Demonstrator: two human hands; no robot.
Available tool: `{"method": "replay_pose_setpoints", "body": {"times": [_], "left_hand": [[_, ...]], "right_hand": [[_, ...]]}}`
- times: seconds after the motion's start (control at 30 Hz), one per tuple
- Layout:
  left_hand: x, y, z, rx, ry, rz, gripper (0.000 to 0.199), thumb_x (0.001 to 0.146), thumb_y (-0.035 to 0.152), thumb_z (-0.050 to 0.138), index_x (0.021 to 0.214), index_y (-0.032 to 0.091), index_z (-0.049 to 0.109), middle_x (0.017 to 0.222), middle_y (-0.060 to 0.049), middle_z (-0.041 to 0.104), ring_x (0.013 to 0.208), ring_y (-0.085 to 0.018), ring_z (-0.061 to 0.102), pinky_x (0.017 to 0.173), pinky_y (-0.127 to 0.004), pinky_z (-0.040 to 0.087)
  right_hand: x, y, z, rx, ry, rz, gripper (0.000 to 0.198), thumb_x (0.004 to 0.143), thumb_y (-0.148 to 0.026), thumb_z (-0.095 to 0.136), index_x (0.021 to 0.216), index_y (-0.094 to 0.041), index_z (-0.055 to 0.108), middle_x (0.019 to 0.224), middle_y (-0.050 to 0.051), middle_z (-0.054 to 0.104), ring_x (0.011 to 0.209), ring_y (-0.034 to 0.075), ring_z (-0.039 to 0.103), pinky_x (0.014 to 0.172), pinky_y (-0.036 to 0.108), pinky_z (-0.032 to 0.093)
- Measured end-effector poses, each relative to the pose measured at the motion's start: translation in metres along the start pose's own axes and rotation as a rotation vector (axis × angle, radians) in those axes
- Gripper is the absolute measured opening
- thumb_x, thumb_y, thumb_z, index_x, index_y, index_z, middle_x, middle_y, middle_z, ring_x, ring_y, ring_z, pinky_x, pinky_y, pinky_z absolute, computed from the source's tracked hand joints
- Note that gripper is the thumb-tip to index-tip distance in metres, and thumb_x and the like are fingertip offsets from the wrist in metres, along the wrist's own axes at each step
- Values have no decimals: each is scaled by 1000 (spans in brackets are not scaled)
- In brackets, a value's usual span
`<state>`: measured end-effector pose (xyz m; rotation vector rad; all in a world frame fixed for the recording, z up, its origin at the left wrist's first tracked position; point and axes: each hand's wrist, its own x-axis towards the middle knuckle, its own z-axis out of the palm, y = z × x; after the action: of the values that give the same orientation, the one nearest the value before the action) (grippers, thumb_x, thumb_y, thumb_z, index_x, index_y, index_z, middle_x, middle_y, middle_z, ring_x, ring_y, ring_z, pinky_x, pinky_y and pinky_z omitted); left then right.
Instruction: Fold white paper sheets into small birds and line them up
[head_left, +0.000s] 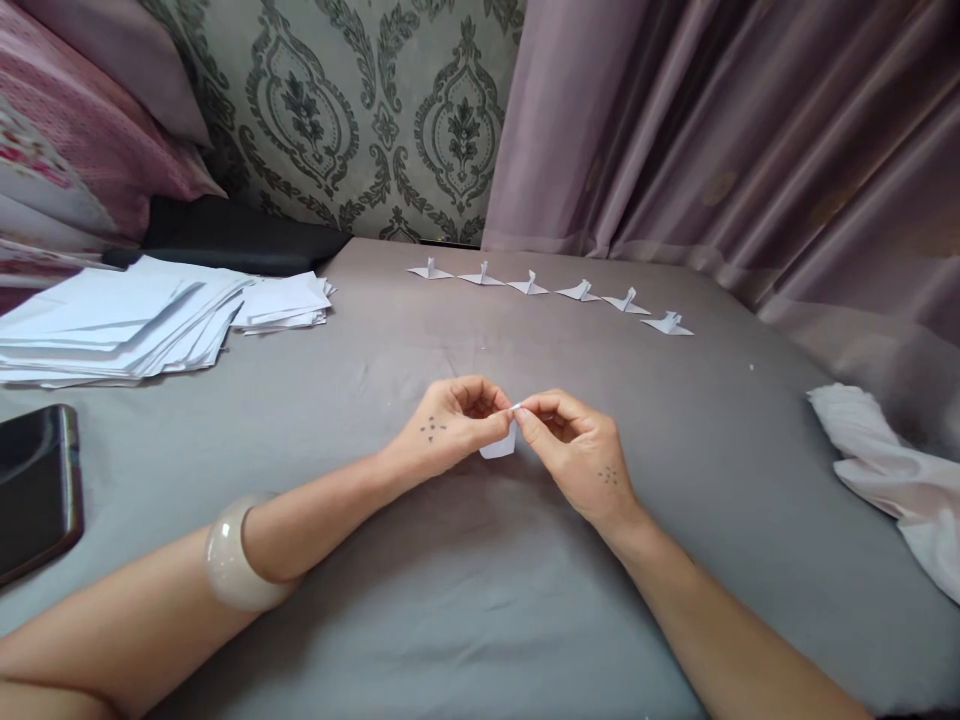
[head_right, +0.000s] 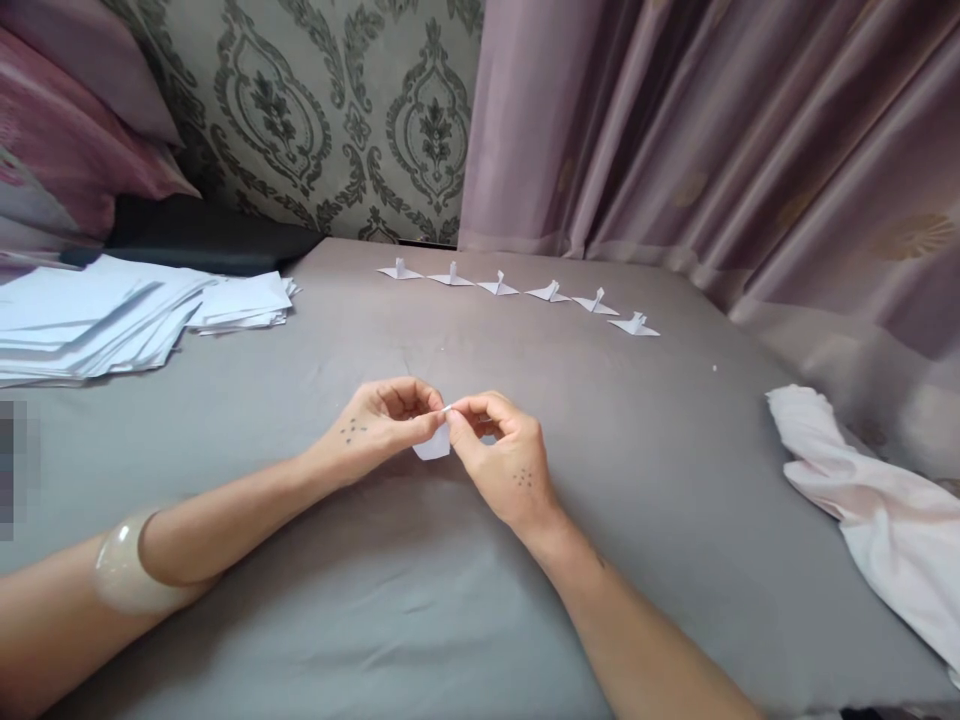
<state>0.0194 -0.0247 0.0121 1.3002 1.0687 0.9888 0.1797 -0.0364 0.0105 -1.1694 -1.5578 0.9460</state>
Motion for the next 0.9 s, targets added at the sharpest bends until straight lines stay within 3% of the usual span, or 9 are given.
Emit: {"method": "replay_pose_setpoints", "body": {"times": [0.1, 0.37, 0.73, 0.9], "left_hand": [[0, 1, 1, 28, 0, -9, 22, 70, 33, 70, 74, 14, 61, 65, 2, 55, 57, -8, 48, 52, -20, 38], [0, -1, 2, -63, -37, -85, 28, 70, 39, 73, 73, 14, 62, 65, 1, 59, 58, -10, 52, 56, -22, 41], [5, -9, -3, -6, -75, -156, 28, 74, 42, 70, 76, 14, 69, 70, -2, 63, 62, -10, 52, 61, -23, 39], [8, -13, -5, -50, 27, -145, 27, 70, 40, 72, 76, 14, 69, 71, -3, 64, 64, -11, 52, 60, -23, 38]], "right_hand": [[1, 0, 0, -1, 2, -5, 6, 78, -26, 62, 74, -21, 63, 78, 1, 64, 72, 14, 59, 69, 28, 48], [3, 7, -1, 178, -34, 198, 19, 76, -39, 66, 74, -20, 66, 71, 0, 61, 67, 13, 53, 64, 27, 44], [18, 16, -9, 276, 49, 355, 32, 69, -49, 71, 68, -18, 66, 66, 1, 61, 63, 12, 54, 59, 26, 43], [15, 11, -7, 249, -102, 418, 37, 71, -53, 69, 84, -18, 71, 82, 6, 70, 76, 16, 62, 61, 26, 45]]}}
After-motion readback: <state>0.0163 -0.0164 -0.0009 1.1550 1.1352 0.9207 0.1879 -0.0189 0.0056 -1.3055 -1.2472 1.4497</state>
